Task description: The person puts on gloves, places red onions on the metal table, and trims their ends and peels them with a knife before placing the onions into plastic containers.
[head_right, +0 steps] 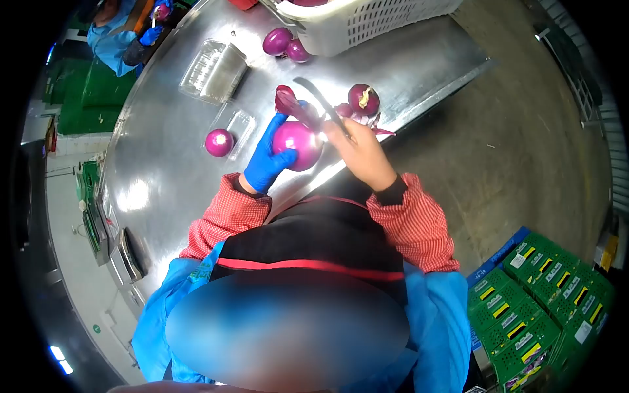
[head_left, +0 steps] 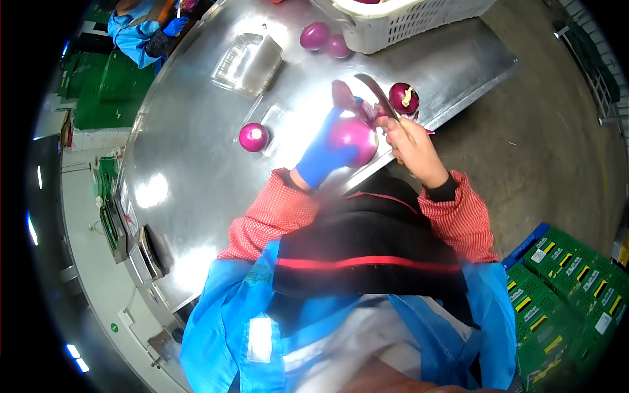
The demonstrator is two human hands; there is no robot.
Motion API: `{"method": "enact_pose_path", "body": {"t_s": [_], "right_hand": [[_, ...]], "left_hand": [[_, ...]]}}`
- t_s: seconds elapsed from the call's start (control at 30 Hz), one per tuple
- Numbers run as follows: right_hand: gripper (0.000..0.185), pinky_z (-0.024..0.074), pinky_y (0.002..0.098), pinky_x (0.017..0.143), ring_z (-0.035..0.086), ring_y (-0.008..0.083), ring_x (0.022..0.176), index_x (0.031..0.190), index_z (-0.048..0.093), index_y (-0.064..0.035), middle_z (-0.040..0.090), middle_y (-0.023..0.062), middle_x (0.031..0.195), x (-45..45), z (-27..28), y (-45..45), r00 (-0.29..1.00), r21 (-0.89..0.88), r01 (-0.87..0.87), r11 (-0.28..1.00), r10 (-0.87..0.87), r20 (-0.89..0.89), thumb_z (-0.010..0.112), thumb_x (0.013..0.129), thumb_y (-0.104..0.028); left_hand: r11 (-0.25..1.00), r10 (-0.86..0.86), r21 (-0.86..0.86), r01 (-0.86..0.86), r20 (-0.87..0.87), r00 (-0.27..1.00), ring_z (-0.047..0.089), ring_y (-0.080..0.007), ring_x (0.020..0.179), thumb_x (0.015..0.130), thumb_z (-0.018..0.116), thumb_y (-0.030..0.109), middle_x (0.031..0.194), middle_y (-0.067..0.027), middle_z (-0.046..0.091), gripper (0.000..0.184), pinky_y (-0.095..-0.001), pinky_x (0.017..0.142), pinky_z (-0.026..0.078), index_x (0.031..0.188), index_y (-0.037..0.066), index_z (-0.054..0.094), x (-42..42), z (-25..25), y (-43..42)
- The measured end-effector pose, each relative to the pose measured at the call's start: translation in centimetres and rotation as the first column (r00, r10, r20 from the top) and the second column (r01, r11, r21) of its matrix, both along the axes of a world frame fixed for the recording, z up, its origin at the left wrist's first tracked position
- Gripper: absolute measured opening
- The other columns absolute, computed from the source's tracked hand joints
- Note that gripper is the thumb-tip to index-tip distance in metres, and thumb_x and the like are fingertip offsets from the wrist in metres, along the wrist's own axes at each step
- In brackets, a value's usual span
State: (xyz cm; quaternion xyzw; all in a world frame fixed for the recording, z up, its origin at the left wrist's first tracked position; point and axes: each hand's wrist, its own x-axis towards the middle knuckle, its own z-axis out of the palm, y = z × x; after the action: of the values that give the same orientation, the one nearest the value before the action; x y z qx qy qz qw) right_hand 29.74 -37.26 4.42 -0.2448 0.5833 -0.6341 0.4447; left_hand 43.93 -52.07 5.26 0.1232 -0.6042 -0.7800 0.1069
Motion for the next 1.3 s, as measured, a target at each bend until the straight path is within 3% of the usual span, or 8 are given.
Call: {"method": "enact_pose_path", "body": {"t_s": [0.27,0.4,0.53,0.67,0.77,0.97,1.13,1.3], "right_hand": [[0.012,0.0345,0.0226,0.049,0.04,0.0047,0.052,0.087,0.055,-0.0047,0.044,-0.0042,0.062,-1.0,-0.3,-0.9,0.908,-0.075,0.324,0.943,-0.287,0.306,0.06,0.093,-0.015],[0.061,0.0508,0.0376,0.073,0.067,0.0335,0.083,0.132,0.047,-0.0008,0.066,0.0247,0.094,-2.7,-3.6,-0.6,0.656,0.507,0.327,0.797,0.195,-0.729,0.068,0.084,-0.031],[0.069,0.0489,0.0325,0.077,0.063,0.0224,0.083,0.136,0.041,0.0013,0.065,0.0154,0.1,-0.7,-2.0,-0.9,0.841,0.102,0.037,0.994,0.024,-0.54,0.068,0.086,-0.038],[0.042,0.0433,0.026,0.052,0.053,0.012,0.058,0.121,0.051,-0.0021,0.059,0.0031,0.086,-0.3,-3.1,-1.4,0.997,-0.107,0.004,0.994,0.004,0.077,0.056,0.095,-0.035],[0.034,0.0377,0.0231,0.047,0.048,0.0095,0.053,0.113,0.052,-0.0071,0.057,0.0018,0.081,0.4,-3.4,-1.1,0.844,-0.155,0.013,0.988,0.072,0.532,0.046,0.099,-0.038],[0.041,0.0385,0.027,0.047,0.046,0.0109,0.049,0.098,0.053,-0.0121,0.053,0.0021,0.069,2.8,-4.7,-1.9,0.691,-0.142,0.065,0.988,0.058,0.721,0.034,0.101,-0.048],[0.024,0.045,0.0276,0.055,0.054,0.0128,0.058,0.1,0.057,-0.0059,0.056,0.0044,0.072,1.8,-3.2,-1.2,0.984,-0.083,0.166,0.983,-0.171,-0.053,0.05,0.099,-0.028],[0.01,0.0457,0.0327,0.055,0.06,0.0227,0.066,0.088,0.059,-0.01,0.054,0.0069,0.077,0.8,0.8,0.3,0.281,-0.024,0.141,0.99,-0.064,-0.957,0.064,0.079,-0.012]], "left_hand": [[0.999,0.036,0.029,-0.037,0.039,0.999,0.054,-0.0228,0.117,0.08,0.073,0.036,0.135,-0.0106,0.047,0.086,-0.0376,0.099,0.044,0.148,0.01,0.028,-0.2,-0.1,-0.6],[0.952,0.035,0.295,-0.084,0.168,0.985,0.057,-0.024,0.112,0.091,0.055,0.05,0.129,-0.0094,0.052,0.069,-0.0404,0.087,0.052,0.144,0.01,0.034,0.5,-1.1,-1.5],[0.883,0.044,0.437,-0.171,0.286,0.957,0.056,-0.0243,0.113,0.098,0.033,0.055,0.133,-0.0097,0.05,0.064,-0.037,0.078,0.057,0.145,0.011,0.032,0.1,-0.8,-1.6],[0.978,-0.1,0.205,0.038,0.3,0.949,0.053,-0.0221,0.118,0.089,0.061,0.042,0.139,-0.0081,0.044,0.076,-0.0317,0.079,0.056,0.149,0.012,0.025,0.6,1.5,-1.6],[0.905,-0.046,-0.408,0.117,0.181,0.982,0.052,-0.0192,0.119,0.077,0.076,0.022,0.143,-0.0067,0.04,0.091,-0.0279,0.08,0.054,0.15,0.013,0.023,0.5,1.6,-1.4],[0.971,0.075,-0.227,-0.08,-0.031,0.997,0.042,-0.0195,0.129,0.069,0.083,0.014,0.143,-0.0069,0.04,0.092,-0.0362,0.108,0.035,0.146,0.009,0.032,-0.3,-0.6,-0.4],[0.963,0.127,-0.238,-0.125,-0.009,0.992,0.047,-0.022,0.124,0.069,0.083,0.019,0.138,-0.012,0.043,0.089,-0.0372,0.105,0.038,0.142,0.003,0.034,-0.1,-1.0,-1.1],[0.989,0.07,-0.137,-0.064,0.043,0.997,0.051,-0.0195,0.118,0.068,0.083,0.018,0.132,-0.0102,0.05,0.085,-0.0357,0.101,0.042,0.139,0.003,0.038,0.4,0.0,-1.7]]}}
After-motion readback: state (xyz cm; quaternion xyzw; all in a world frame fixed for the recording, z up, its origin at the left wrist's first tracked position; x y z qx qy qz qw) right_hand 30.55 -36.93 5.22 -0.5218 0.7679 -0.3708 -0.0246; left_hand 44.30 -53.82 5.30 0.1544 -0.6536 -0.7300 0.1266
